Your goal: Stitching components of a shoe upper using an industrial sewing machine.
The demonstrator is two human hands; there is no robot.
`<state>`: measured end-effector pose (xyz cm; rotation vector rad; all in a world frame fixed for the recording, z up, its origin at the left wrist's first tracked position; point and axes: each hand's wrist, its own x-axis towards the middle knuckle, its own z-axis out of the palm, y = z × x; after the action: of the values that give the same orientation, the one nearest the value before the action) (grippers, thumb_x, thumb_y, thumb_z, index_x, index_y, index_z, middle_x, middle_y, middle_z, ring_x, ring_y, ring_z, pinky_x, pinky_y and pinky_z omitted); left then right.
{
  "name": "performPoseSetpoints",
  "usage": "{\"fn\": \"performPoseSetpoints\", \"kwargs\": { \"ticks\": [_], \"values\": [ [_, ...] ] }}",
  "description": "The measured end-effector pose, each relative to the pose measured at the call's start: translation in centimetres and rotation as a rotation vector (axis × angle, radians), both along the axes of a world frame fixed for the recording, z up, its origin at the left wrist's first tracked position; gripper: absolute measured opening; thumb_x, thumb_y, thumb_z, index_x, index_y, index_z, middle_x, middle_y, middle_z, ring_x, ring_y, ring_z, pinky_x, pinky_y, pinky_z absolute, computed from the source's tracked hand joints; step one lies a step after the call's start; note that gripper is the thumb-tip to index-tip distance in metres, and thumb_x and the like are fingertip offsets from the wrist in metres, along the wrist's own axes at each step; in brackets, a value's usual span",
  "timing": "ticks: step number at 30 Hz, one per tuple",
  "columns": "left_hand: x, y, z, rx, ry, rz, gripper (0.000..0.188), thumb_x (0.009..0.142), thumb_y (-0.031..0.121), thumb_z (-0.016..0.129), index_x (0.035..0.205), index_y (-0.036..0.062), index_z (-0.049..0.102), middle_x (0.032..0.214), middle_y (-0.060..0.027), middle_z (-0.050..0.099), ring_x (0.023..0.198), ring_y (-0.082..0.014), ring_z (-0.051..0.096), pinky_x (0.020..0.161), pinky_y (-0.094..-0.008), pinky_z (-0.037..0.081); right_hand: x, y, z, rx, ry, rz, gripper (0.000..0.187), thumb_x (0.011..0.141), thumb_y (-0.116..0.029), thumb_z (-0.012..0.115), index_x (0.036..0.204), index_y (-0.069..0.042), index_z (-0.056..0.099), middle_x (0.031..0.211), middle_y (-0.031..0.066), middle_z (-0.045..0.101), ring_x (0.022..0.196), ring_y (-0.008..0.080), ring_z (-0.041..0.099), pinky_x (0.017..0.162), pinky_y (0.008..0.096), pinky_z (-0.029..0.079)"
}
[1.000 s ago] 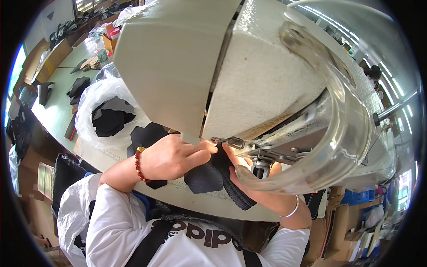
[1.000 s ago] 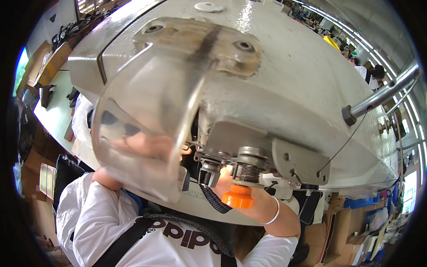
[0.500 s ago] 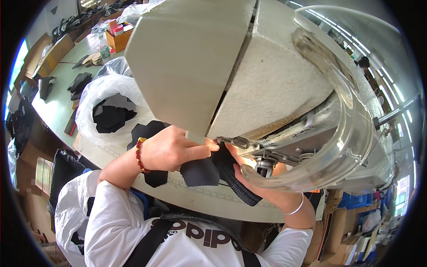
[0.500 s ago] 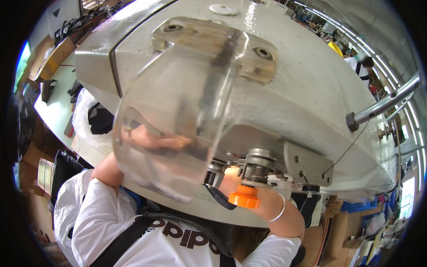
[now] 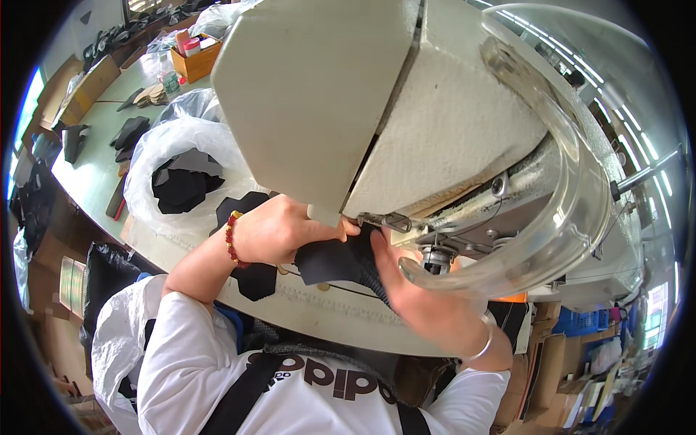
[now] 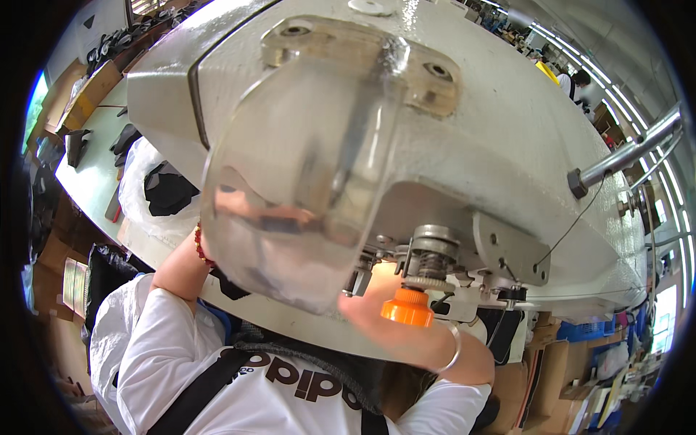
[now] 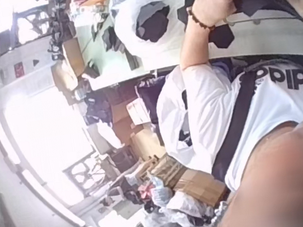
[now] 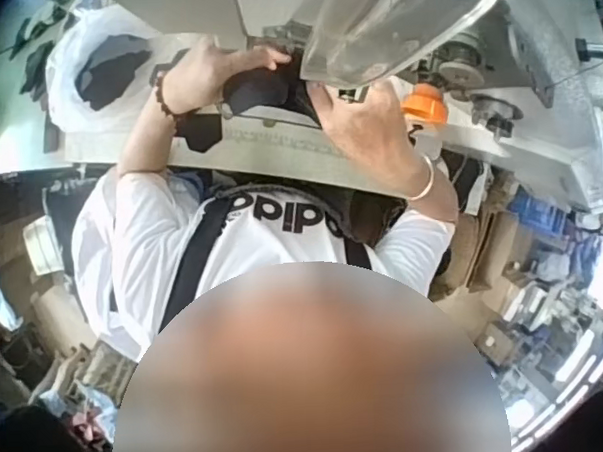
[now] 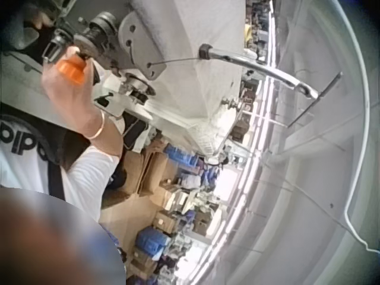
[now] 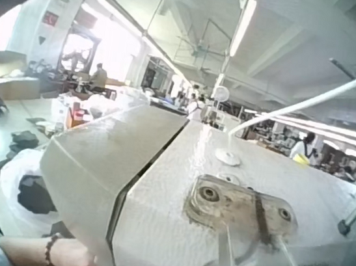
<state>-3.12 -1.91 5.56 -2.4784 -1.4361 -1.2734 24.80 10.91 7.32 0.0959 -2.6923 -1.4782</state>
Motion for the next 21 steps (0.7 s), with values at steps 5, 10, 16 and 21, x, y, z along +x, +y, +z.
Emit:
{"fn": "performPoseSetpoints", "kwargs": {
  "ticks": [5, 10, 16, 21],
  "values": [
    [0.3, -0.3, 0.5, -0.019, -0.041, 0.03, 0.044, 0.067, 0.002, 0.085, 0.11, 0.0038, 0.073, 0.12, -0.0099, 0.077, 0.11, -0.0348, 0.071, 0.092, -0.0457, 0.058, -1.7, -7.9, -3.3, -0.771, 0.356, 0.048, 0.061, 0.082, -0.024, 0.077, 0.131, 0.011, 0.062, 0.145, 0.0266, 0.057, 0.139, 0.0422, 0.054, 0.115, 0.0583, 0.045],
    [0.3, -0.5, 0.4, 0.058, 0.219, 0.088, 0.049, 0.063, 0.001, 0.083, 0.112, 0.0056, 0.075, 0.12, -0.0107, 0.077, 0.107, -0.0367, 0.073, 0.093, -0.0446, 0.058, -5.5, -4.6, -7.2, -0.509, 0.695, 0.022, 0.04, 0.083, -0.025, 0.079, 0.115, -0.002, 0.071, 0.147, 0.0207, 0.059, 0.137, 0.0304, 0.059, 0.104, 0.0516, 0.046],
    [-0.3, -0.2, -0.5, -0.068, -0.099, -0.047, 0.05, 0.061, 0.001, 0.079, 0.111, 0.006, 0.075, 0.121, -0.0106, 0.077, 0.111, -0.0356, 0.072, 0.097, -0.0435, 0.056, -4.5, -2.7, -5.3, -0.427, 0.653, 0.169, 0.015, 0.091, -0.013, 0.069, 0.104, -0.007, 0.075, 0.128, 0.0155, 0.073, 0.113, 0.0245, 0.075, 0.095, 0.0404, 0.052],
    [-1.7, 0.3, -0.8, -0.221, -0.407, -0.212, 0.045, 0.07, -0.012, 0.069, 0.113, 0.0004, 0.073, 0.121, -0.0149, 0.077, 0.117, -0.0341, 0.072, 0.103, -0.0427, 0.054, -3.8, -2.5, -2.7, -0.51, 0.56, 0.197, 0.012, 0.085, -0.009, 0.07, 0.096, -0.007, 0.074, 0.13, 0.0169, 0.072, 0.111, 0.025, 0.075, 0.087, 0.0385, 0.056]
  ]
}}
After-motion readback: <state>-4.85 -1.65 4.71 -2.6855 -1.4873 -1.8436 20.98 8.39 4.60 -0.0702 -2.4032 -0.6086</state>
